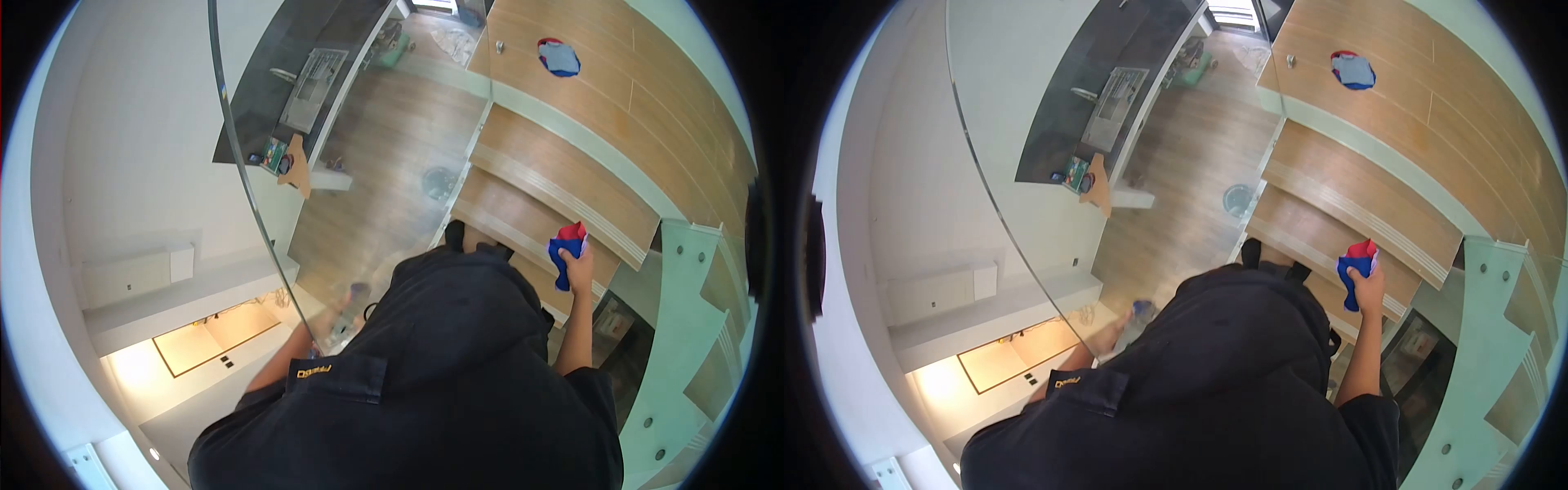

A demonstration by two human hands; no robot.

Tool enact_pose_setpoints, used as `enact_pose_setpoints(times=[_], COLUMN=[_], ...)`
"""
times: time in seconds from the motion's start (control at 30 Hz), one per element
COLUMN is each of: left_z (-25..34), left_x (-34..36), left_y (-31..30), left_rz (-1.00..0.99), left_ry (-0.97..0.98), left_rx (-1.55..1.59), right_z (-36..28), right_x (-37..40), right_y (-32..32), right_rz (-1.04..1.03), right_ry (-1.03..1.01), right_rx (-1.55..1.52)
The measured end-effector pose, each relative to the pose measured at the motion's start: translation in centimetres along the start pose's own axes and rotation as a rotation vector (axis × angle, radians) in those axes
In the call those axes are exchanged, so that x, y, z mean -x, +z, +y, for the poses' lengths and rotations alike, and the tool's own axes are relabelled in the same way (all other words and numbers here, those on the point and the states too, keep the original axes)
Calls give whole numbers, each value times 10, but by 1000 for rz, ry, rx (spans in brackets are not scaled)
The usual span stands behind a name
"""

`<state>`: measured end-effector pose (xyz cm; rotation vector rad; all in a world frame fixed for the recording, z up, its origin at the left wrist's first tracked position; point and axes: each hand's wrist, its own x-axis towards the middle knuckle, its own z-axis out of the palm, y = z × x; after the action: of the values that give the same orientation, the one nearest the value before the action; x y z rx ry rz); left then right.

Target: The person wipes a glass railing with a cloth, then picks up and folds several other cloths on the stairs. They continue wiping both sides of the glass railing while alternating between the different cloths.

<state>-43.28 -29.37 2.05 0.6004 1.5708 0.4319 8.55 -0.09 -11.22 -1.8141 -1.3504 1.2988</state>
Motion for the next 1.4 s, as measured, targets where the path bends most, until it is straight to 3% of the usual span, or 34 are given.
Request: enact_pose_setpoints(times=[0.03, 0.1, 0.13, 0.2, 0.23, 0.27, 0.33, 0.43, 0.47, 0.53, 0.57, 0.6, 0.63, 0.7, 0.73, 0.77, 0.8, 0.83, 0.9, 0.93, 1.03, 1.1, 1.17, 1.27, 1.33, 1.4], left_z=[-12, 97, 147, 253, 310, 353, 401, 391, 373, 302, 248, 206, 144, 51, 42, 36, 34, 35, 56, 68, 88, 113, 204, 265, 262, 245], left_x=[-15, -38, -53, -69, -59, -49, -34, -39, -42, -64, -82, -81, -87, -73, -55, -40, -29, -18, -13, -14, -21, -13, -13, -15, -22, -32], left_y=[-5, -5, -6, -7, 1, -1, 4, 13, 12, 6, -4, 3, -8, -20, -13, -11, -11, -10, 1, 2, -21, -30, -15, -7, -5, -5], left_rz=[-55, -157, -166, -185, -186, -380, -341, 16, 16, 14, -158, -53, -105, -209, -237, -169, -164, -157, -79, -46, -117, 39, -57, -171, -168, -237], left_ry=[18, -53, 22, 399, 552, 760, 931, 886, 806, 592, 421, 244, 33, -234, -195, -282, -290, -298, -269, -259, 33, 431, 660, 830, 830, 817], left_rx=[216, 477, 469, 408, 552, 598, 609, 543, 594, 389, 450, 362, 378, 446, 467, 531, 567, 603, 601, 590, 682, 173, 593, 915, 914, 895], right_z=[4, 10, 13, 37, 41, 39, 45, 69, 76, 93, 79, 51, 17, -93, -135, -188, -226, -258, -325, -358, -394, -373, -313, -301, -328, -378], right_x=[2, 3, 9, 17, 26, 37, 54, 75, 80, 75, 66, 57, 53, 47, 39, 39, 37, 35, 37, 39, 70, 83, 99, 83, 59, 20], right_y=[2, 11, 12, 11, 8, 6, 3, -7, -11, -16, -12, -1, 11, 50, 80, 98, 122, 150, 185, 203, 216, 235, 271, 280, 263, 231], right_rz=[0, -1, -11, -21, -8, 0, 22, 50, 66, 129, 93, 59, 28, -118, -66, -117, -8, 6, -173, -162, -30, -61, -52, 66, 34, 98], right_ry=[12, 18, 22, 42, 41, 42, 52, 90, 116, 125, 100, 84, 77, -91, -400, -542, -761, -897, -1166, -1284, -1362, -1490, -1581, -1666, -1748, -1492], right_rx=[-18, -36, -26, 63, 102, 145, 179, 138, 110, 104, -28, -163, -298, -306, -320, -338, -246, -353, -602, -736, -484, -446, -418, -402, -393, -197])
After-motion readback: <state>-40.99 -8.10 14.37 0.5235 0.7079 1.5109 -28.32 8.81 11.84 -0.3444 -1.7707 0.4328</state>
